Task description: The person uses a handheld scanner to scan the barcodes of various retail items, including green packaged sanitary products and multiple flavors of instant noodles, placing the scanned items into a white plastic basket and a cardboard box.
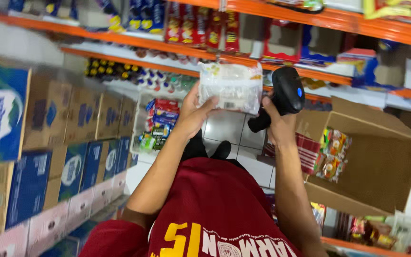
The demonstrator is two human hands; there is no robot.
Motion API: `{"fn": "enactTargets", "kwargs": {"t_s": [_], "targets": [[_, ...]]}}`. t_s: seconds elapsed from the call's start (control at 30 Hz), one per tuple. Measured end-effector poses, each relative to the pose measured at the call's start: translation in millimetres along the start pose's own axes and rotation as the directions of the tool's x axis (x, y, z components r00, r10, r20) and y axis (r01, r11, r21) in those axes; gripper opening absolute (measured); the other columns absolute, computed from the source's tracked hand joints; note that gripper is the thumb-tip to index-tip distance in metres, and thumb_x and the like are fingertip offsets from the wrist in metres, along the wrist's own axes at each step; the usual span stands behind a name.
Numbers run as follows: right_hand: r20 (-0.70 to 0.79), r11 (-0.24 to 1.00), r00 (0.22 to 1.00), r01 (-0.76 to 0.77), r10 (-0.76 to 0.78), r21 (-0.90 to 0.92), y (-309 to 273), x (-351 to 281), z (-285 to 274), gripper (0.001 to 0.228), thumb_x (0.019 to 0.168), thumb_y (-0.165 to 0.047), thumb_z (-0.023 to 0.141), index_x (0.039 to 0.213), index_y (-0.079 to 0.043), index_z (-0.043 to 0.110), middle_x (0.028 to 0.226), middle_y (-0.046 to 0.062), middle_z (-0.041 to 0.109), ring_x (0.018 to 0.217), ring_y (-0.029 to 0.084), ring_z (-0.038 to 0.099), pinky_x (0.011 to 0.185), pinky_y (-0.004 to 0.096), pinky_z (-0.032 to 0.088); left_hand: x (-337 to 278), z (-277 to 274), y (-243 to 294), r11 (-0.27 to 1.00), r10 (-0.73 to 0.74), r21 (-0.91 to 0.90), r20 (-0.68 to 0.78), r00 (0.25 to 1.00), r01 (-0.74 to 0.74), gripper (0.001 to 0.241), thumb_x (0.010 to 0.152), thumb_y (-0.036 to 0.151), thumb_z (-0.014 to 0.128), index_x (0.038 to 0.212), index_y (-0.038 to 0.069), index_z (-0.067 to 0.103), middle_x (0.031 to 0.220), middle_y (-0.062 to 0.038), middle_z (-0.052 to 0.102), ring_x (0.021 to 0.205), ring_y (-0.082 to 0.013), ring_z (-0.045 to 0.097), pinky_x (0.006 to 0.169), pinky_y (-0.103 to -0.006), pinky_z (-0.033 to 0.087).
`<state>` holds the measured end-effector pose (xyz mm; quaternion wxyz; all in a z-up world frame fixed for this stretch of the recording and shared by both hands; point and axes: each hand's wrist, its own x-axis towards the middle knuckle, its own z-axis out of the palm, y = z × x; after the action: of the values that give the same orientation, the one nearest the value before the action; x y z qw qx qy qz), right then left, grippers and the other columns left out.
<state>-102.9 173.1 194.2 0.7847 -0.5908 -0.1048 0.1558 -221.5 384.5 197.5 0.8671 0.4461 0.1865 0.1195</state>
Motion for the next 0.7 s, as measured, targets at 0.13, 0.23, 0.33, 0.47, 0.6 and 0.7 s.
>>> {"fn": "enactTargets", "kwargs": {"t_s": [0.13, 0.23, 0.33, 0.47, 0.6, 0.7], "targets": [[0.220, 0.978, 0.953, -0.205, 0.211, -0.051, -7, -2, 27, 0.013, 0.101, -0.008, 0.070, 0.111, -0.002, 0.065, 0.095, 0.006, 0.068, 0.076, 0.016, 0.066, 0.065, 0.031, 0.054, -17, -28, 13, 0.975, 0.153, -0.144, -0.133, 0.979, -0.172, 0.065, 0.097, 0.004, 0.067, 0.154, 0.010, 0.036, 0.141, -0.010, 0.058, 0.126, -0.0259, 0.063, 0.102, -0.0458, 0.060], [0.386, 0.951, 0.896, -0.109, 0.221, -0.290, -12, -10, 61, 0.019, 0.099, -0.012, 0.071, 0.114, -0.003, 0.065, 0.088, 0.004, 0.069, 0.071, 0.012, 0.066, 0.062, 0.028, 0.054, -24, -47, 30, 0.965, 0.212, -0.085, -0.301, 0.930, -0.248, 0.059, 0.100, 0.006, 0.066, 0.152, 0.008, 0.038, 0.140, -0.012, 0.061, 0.125, -0.0268, 0.065, 0.100, -0.0445, 0.059], [0.560, 0.936, 0.795, -0.027, 0.234, -0.352, -14, -19, 95, 0.022, 0.095, -0.015, 0.073, 0.112, -0.002, 0.066, 0.081, 0.002, 0.070, 0.066, 0.010, 0.065, 0.059, 0.027, 0.052, -30, -59, 42, 0.940, 0.274, -0.103, -0.342, 0.899, -0.326, 0.057, 0.101, 0.007, 0.065, 0.151, 0.009, 0.038, 0.138, -0.012, 0.061, 0.124, -0.0259, 0.066, 0.102, -0.0443, 0.060], [0.689, 0.909, 0.697, 0.133, 0.198, -0.396, -17, -18, 130, 0.017, 0.097, -0.016, 0.074, 0.103, -0.001, 0.070, 0.077, 0.002, 0.072, 0.063, 0.009, 0.066, 0.058, 0.027, 0.054, -33, -70, 58, 0.901, 0.362, -0.106, -0.350, 0.864, -0.421, 0.058, 0.101, 0.007, 0.065, 0.152, 0.009, 0.037, 0.140, -0.013, 0.060, 0.124, -0.0270, 0.065, 0.103, -0.0444, 0.059], [0.690, 0.881, 0.686, 0.154, 0.231, -0.448, -18, -12, 157, 0.018, 0.095, -0.017, 0.076, 0.103, -0.002, 0.069, 0.076, 0.003, 0.072, 0.063, 0.008, 0.065, 0.058, 0.026, 0.053, -30, -84, 73, 0.881, 0.399, -0.107, -0.356, 0.845, -0.461, 0.059, 0.100, 0.008, 0.065, 0.152, 0.007, 0.037, 0.140, -0.014, 0.060, 0.125, -0.0273, 0.065, 0.103, -0.0444, 0.059], [0.701, 0.873, 0.686, 0.204, 0.196, -0.443, -17, -3, 179, 0.021, 0.093, -0.017, 0.076, 0.105, -0.003, 0.068, 0.075, 0.003, 0.070, 0.062, 0.008, 0.064, 0.057, 0.027, 0.052, -22, -98, 85, 0.879, 0.388, -0.118, -0.387, 0.836, -0.463, 0.058, 0.099, 0.008, 0.065, 0.150, 0.007, 0.038, 0.139, -0.014, 0.061, 0.124, -0.0277, 0.066, 0.101, -0.0437, 0.060]]}}
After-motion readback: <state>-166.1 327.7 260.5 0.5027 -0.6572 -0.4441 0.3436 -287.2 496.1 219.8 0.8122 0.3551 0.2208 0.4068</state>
